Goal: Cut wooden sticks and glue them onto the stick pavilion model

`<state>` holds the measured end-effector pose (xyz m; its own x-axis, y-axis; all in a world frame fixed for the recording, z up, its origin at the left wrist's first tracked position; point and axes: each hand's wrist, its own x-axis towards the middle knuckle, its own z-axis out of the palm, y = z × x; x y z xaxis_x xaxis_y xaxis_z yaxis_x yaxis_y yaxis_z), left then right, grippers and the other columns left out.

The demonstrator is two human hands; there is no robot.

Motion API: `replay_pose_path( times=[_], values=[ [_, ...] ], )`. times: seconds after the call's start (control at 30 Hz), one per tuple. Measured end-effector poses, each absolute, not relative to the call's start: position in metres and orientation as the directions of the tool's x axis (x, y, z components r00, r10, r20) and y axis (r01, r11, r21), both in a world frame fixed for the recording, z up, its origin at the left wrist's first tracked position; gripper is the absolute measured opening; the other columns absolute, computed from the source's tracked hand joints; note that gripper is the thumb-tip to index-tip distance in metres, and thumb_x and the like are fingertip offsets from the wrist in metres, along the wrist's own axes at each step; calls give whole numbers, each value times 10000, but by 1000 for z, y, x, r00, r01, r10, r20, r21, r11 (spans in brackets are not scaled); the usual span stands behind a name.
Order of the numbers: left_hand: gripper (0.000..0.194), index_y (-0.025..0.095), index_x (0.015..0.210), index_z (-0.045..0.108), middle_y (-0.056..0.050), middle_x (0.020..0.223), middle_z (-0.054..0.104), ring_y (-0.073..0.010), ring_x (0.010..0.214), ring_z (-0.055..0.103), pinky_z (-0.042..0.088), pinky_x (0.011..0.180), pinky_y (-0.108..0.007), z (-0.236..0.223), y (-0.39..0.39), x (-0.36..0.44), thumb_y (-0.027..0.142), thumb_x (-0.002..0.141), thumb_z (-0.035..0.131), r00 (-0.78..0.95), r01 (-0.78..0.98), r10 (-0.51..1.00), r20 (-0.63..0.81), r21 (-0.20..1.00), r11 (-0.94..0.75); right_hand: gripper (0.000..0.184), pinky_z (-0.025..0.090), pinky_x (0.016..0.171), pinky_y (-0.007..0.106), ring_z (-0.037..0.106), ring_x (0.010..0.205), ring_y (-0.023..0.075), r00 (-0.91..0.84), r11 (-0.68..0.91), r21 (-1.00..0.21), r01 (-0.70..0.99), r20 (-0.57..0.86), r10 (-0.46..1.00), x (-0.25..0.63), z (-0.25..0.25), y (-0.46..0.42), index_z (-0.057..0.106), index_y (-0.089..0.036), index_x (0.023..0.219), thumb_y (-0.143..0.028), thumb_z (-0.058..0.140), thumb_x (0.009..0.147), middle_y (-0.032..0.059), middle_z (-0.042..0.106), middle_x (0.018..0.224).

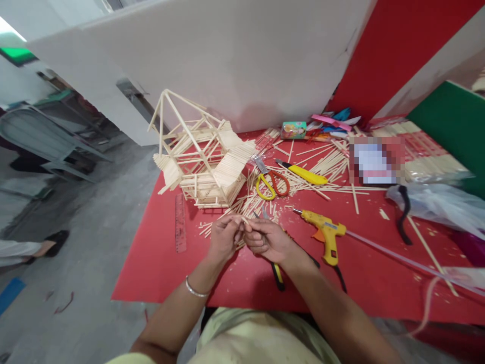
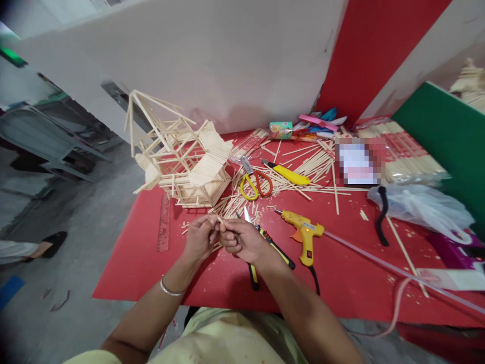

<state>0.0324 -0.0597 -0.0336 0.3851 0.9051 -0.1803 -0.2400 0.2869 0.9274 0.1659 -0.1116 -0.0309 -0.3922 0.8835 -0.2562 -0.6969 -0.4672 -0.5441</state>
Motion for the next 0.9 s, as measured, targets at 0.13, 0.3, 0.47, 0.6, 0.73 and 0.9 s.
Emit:
replay_pose_path(
  times=[0.13, 0.3, 0.47, 0.6, 0.73, 0.9],
  values=[
    [258, 116, 686, 657, 28, 503, 520, -22, 352, 313, 202, 351, -164, -33, -60, 33, 355, 759, 721, 424, -286, 874, -237, 881, 377, 297, 103, 388, 159, 162, 416, 36, -384, -454, -584, -674, -248, 889, 165, -28, -112, 469, -205, 750, -415, 677, 772, -111, 286, 514],
    [350, 138, 631, 586, 68, 395, 337, -52, 325, 267, 227, 357, -194, -35, -56, 33, 433, 810, 650, 621, -292, 722, -307, 764, 576, 341, 140, 367, 177, 207, 374, 36, -219, -346, -720, -602, -268, 938, 160, -30, -114, 521, -202, 770, -509, 666, 802, -110, 358, 473],
    [290, 147, 703, 608, 27, 494, 458, -76, 397, 389, 308, 414, -215, -30, -54, 32, 421, 780, 664, 593, -295, 742, -313, 773, 562, 364, 158, 364, 180, 274, 365, 34, 5, -221, -862, -455, -251, 968, 157, -34, -114, 568, -194, 769, -545, 611, 854, -91, 444, 481],
    [320, 141, 832, 674, -4, 630, 552, -83, 466, 457, 342, 440, -221, -27, -53, 31, 448, 743, 682, 554, -334, 769, -320, 760, 557, 384, 173, 364, 192, 267, 362, 44, 57, -197, -911, -361, -233, 971, 156, -32, -114, 557, -202, 756, -568, 559, 871, -94, 415, 487],
    [311, 129, 865, 688, 0, 628, 579, -59, 456, 453, 297, 415, -189, -34, -52, 31, 405, 736, 748, 491, -330, 826, -276, 819, 470, 397, 201, 379, 208, 289, 374, 60, 78, -183, -949, -255, -209, 975, 156, -33, -115, 553, -211, 763, -578, 490, 901, -85, 425, 508],
    [322, 137, 730, 630, 46, 474, 499, -38, 355, 358, 234, 375, -177, -41, -53, 30, 428, 745, 767, 445, -242, 860, -251, 891, 385, 383, 317, 526, 228, 416, 532, 97, 176, -103, -994, -45, -110, 978, 157, -33, -118, 545, -213, 720, -535, 496, 922, -48, 475, 581]
  ],
)
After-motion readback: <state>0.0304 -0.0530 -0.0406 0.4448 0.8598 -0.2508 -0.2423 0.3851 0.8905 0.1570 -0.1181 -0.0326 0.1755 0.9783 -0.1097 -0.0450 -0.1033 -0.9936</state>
